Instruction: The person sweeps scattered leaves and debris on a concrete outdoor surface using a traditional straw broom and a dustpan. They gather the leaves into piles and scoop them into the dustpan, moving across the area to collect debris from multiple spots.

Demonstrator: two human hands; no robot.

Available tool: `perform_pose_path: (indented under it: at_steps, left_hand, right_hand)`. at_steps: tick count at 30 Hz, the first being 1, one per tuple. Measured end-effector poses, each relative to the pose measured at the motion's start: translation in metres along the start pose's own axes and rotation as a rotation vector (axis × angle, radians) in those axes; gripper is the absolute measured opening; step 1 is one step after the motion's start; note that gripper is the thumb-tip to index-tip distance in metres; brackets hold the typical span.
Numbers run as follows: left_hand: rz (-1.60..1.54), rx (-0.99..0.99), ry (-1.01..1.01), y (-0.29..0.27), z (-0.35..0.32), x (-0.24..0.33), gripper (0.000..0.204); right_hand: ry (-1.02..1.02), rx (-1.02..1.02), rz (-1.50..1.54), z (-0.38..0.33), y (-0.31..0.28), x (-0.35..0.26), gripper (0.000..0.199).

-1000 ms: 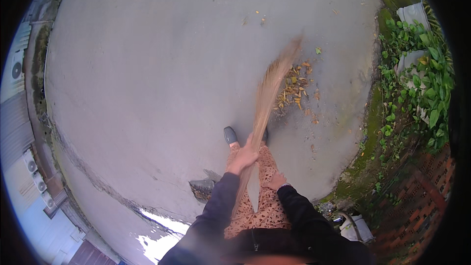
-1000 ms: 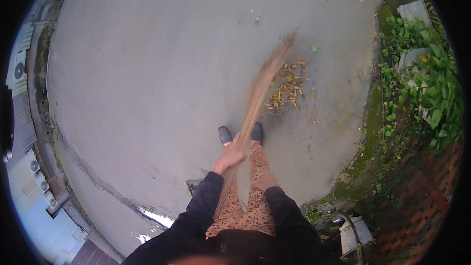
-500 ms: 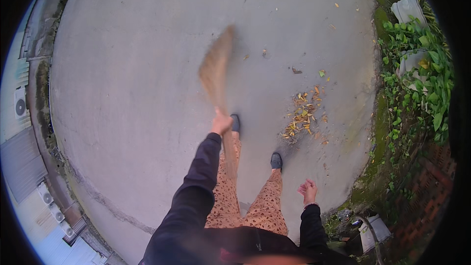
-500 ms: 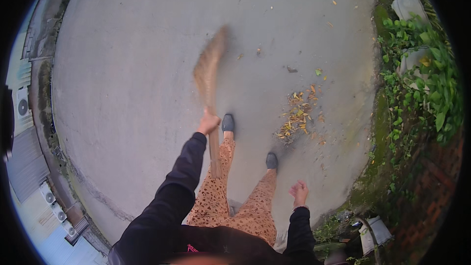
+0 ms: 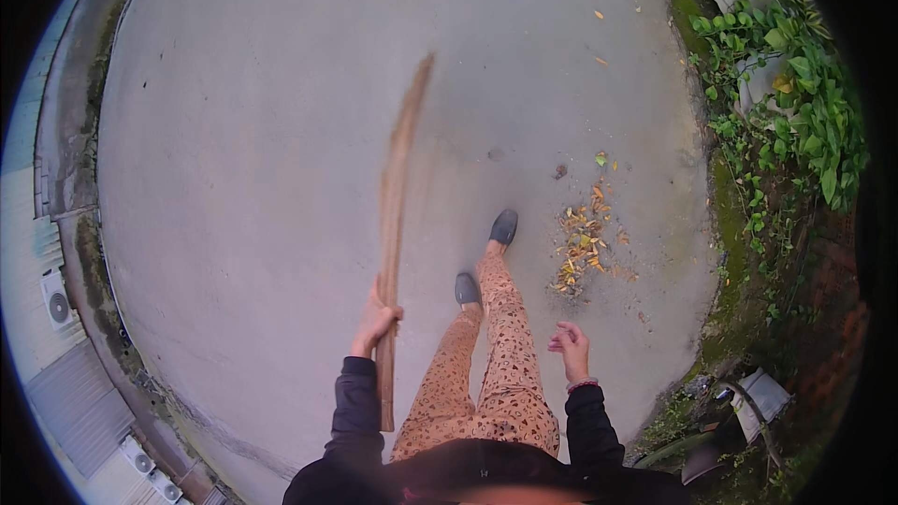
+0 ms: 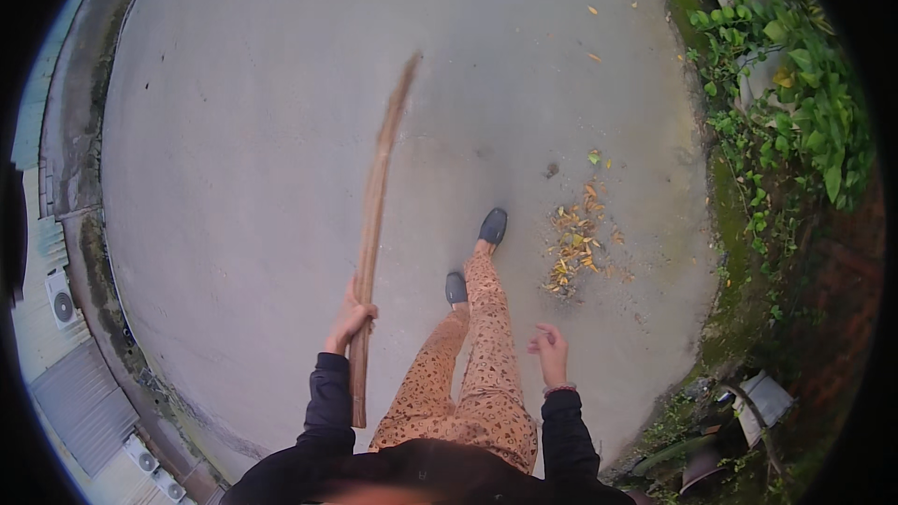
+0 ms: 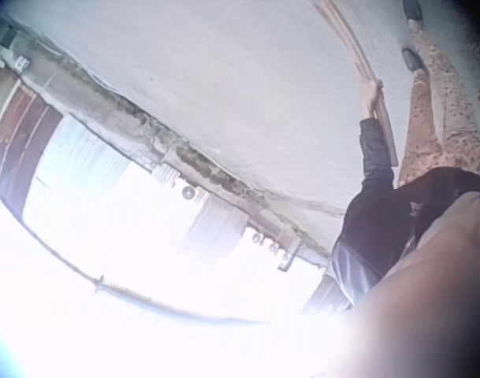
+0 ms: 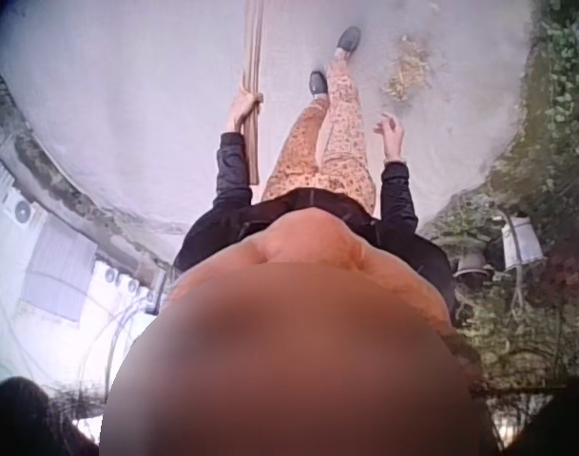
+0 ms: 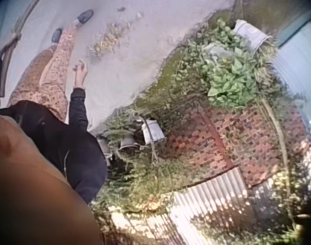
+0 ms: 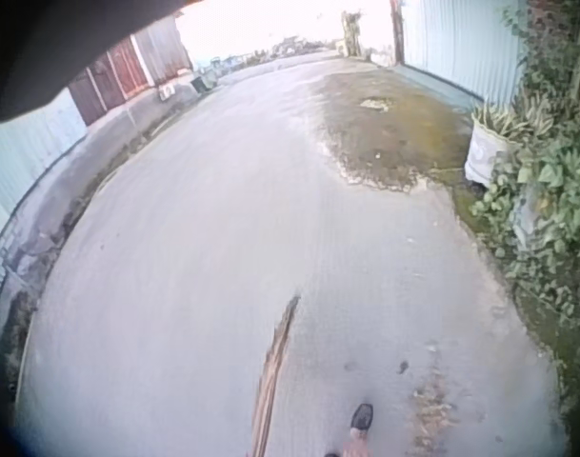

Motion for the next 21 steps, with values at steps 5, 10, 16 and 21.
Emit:
perform_pose_path:
  at_steps: [5, 10, 16, 21]
  left_hand:
    - [-0.43, 0.135, -0.075, -0.111, 0.145, 0.058, 0.026]
    - [-0.609, 0.147, -0.06, -0.046, 0.324, 0.158, 0.017]
    - [0.349, 0.167, 0.067, 0.209, 0.338, 0.228, 0.099]
    - [0.62, -0.339, 0.021, 0.327, 0.231, 0.254, 0.1]
  right_hand:
    - [0.194, 0.187, 0.063, 0.052, -0.048, 0.004, 0.026]
    - [0.323, 0.1, 0.11, 0.1, -0.06, -0.028, 0.027]
    - [0.394, 0.095, 0.177, 0.13, -0.083, -0.09, 0.029]
    - [0.457, 0.133, 0.253, 0.14, -0.082, -0.131, 0.029]
Point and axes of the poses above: each hand's wrist, its own z-axis towards the middle knuckle, its own y-axis out of the palm, x = y × z, the point moved 8 cm from there along z, towards the middle knuckle, and after that the axes turned 10 degrees about -z, right-handed, at the moved point
